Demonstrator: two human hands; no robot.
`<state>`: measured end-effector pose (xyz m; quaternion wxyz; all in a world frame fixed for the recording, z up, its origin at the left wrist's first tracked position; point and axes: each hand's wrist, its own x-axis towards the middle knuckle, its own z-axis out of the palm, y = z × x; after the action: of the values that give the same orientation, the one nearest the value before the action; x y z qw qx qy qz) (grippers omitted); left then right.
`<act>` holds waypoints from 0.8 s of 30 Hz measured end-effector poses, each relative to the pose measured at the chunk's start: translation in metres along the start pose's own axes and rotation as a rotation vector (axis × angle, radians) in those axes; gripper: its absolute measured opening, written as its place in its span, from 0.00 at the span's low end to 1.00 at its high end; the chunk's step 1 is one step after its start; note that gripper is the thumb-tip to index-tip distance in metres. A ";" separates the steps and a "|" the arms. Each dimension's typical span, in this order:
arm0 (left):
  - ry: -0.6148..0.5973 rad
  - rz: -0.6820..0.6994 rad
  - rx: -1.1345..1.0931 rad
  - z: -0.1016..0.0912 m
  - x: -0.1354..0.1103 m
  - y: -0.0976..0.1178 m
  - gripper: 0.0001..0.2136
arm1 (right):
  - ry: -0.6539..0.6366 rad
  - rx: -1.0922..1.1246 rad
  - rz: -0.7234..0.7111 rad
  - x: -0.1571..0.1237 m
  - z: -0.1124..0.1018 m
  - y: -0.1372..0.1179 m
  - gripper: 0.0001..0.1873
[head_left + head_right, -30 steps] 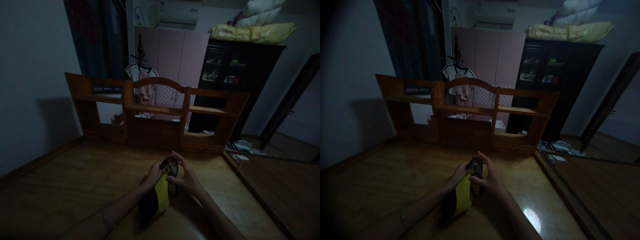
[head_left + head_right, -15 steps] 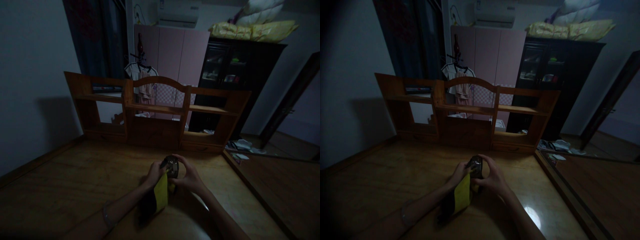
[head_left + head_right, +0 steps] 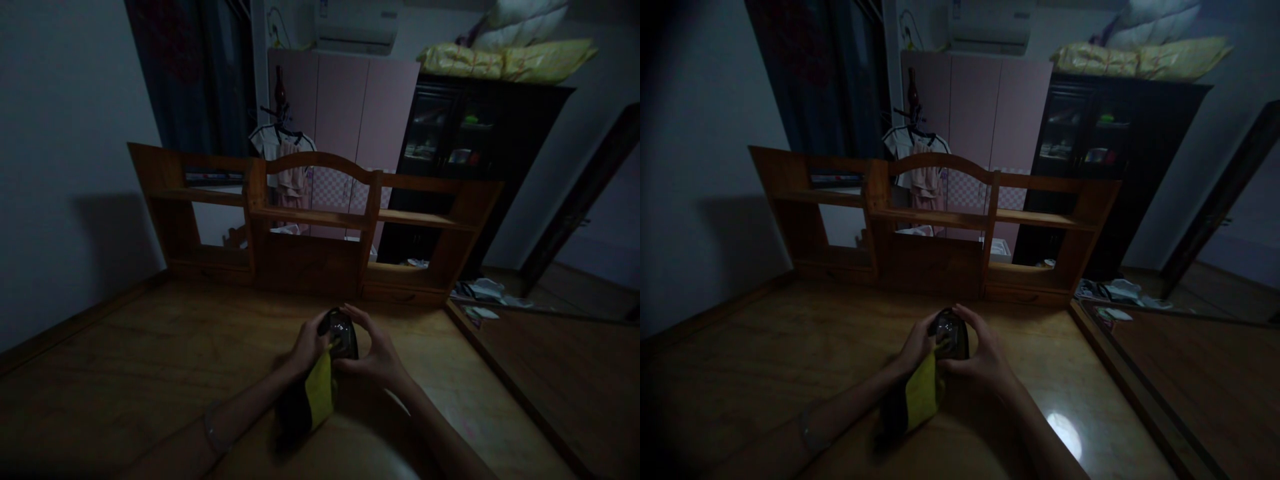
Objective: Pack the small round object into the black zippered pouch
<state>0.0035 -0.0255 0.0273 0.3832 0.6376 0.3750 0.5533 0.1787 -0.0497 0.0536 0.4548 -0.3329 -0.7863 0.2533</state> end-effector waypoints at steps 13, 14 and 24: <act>-0.023 -0.055 0.178 -0.001 -0.003 -0.013 0.14 | -0.042 0.168 0.141 0.000 0.003 -0.003 0.35; -0.024 -0.062 0.173 -0.001 -0.003 -0.015 0.15 | -0.046 0.169 0.131 0.000 0.003 -0.003 0.36; -0.029 -0.085 0.120 0.001 -0.004 -0.025 0.16 | -0.009 0.058 -0.025 0.000 0.007 0.004 0.49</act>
<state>0.0027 -0.0183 0.0031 0.3730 0.6509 0.4287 0.5035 0.1735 -0.0473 0.0476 0.4639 -0.3089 -0.7846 0.2716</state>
